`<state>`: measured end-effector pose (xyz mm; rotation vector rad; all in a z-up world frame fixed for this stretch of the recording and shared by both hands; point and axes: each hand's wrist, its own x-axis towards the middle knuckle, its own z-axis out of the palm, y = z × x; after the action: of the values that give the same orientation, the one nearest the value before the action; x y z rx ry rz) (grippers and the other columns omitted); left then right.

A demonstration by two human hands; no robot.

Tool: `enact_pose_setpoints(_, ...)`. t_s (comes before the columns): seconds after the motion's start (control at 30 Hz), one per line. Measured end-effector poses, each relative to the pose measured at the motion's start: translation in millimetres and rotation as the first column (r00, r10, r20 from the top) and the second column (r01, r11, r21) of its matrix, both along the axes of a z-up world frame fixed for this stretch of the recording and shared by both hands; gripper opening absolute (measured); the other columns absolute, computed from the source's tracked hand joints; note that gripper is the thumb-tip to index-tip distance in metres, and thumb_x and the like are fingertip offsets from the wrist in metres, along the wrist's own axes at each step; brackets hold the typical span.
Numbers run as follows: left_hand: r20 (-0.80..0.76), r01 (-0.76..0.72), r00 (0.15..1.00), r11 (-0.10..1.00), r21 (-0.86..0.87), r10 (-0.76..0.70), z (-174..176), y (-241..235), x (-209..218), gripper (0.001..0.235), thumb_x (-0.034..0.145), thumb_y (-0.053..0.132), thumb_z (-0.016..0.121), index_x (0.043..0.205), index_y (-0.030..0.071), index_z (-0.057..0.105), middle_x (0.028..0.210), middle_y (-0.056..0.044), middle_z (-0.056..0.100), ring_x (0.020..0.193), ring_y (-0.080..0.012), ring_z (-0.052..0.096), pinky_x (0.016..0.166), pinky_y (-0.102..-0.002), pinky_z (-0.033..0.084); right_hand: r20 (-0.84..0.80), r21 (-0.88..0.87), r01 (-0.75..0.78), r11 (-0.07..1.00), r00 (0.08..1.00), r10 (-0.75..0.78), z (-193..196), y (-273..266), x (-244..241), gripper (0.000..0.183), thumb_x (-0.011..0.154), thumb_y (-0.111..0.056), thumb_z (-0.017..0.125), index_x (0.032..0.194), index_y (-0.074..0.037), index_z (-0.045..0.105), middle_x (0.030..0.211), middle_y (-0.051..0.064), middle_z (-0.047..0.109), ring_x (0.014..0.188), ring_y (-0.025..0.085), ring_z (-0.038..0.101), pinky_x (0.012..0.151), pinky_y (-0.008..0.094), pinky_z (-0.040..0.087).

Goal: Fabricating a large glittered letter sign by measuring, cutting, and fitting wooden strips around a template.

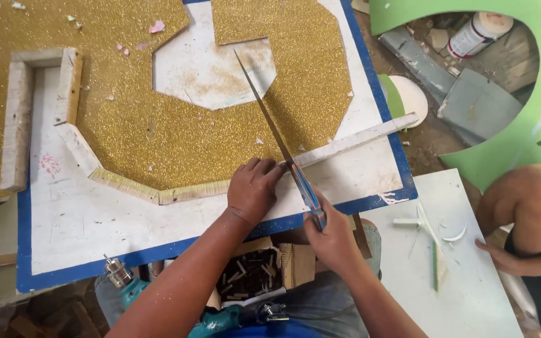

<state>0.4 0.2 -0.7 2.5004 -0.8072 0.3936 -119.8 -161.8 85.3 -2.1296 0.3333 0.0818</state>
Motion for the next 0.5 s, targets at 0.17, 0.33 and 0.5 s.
enact_pose_setpoints(0.17, -0.003, -0.029, 1.000, 1.000, -0.013, 0.029, 3.6, 0.4, -1.7, 0.031, 0.088, 0.010, 0.067, 0.113, 0.028, 0.071, 0.098, -0.004, 0.071, 0.093, -0.0263, 0.067, 0.069, -0.038, 0.053, -0.059, -0.013, 0.011, 1.000, 0.998, -0.012, 7.1, -3.8, -22.2, 0.056, 0.091, -0.019, 0.063, 0.146, -0.010, 0.059, 0.110, 0.025, 0.076, 0.107, 0.045, 0.072, 0.084, 0.055, 0.058)
enact_pose_setpoints(0.33, -0.018, -0.021, 1.000, 1.000, -0.009, 0.020, -5.7, -1.0, -0.4, 0.033, 0.088, 0.011, 0.066, 0.115, 0.029, 0.070, 0.099, -0.004, 0.071, 0.096, -0.0266, 0.067, 0.070, -0.039, 0.053, -0.268, -0.047, 0.035, 0.998, 0.962, -0.047, 28.3, -18.8, -77.2, 0.059, 0.090, -0.022, 0.061, 0.148, -0.019, 0.057, 0.119, 0.022, 0.077, 0.119, 0.043, 0.068, 0.097, 0.058, 0.056)
enact_pose_setpoints(0.5, 0.006, -0.010, 1.000, 0.999, -0.049, 0.010, -8.9, -0.6, 1.0, 0.030, 0.088, 0.009, 0.064, 0.111, 0.027, 0.069, 0.096, -0.003, 0.070, 0.092, -0.0265, 0.067, 0.069, -0.039, 0.054, -0.360, -0.099, 0.076, 0.992, 0.927, -0.107, 42.1, -12.8, -72.6, 0.060, 0.086, -0.026, 0.062, 0.146, -0.027, 0.060, 0.114, 0.017, 0.081, 0.110, 0.038, 0.075, 0.091, 0.051, 0.060)
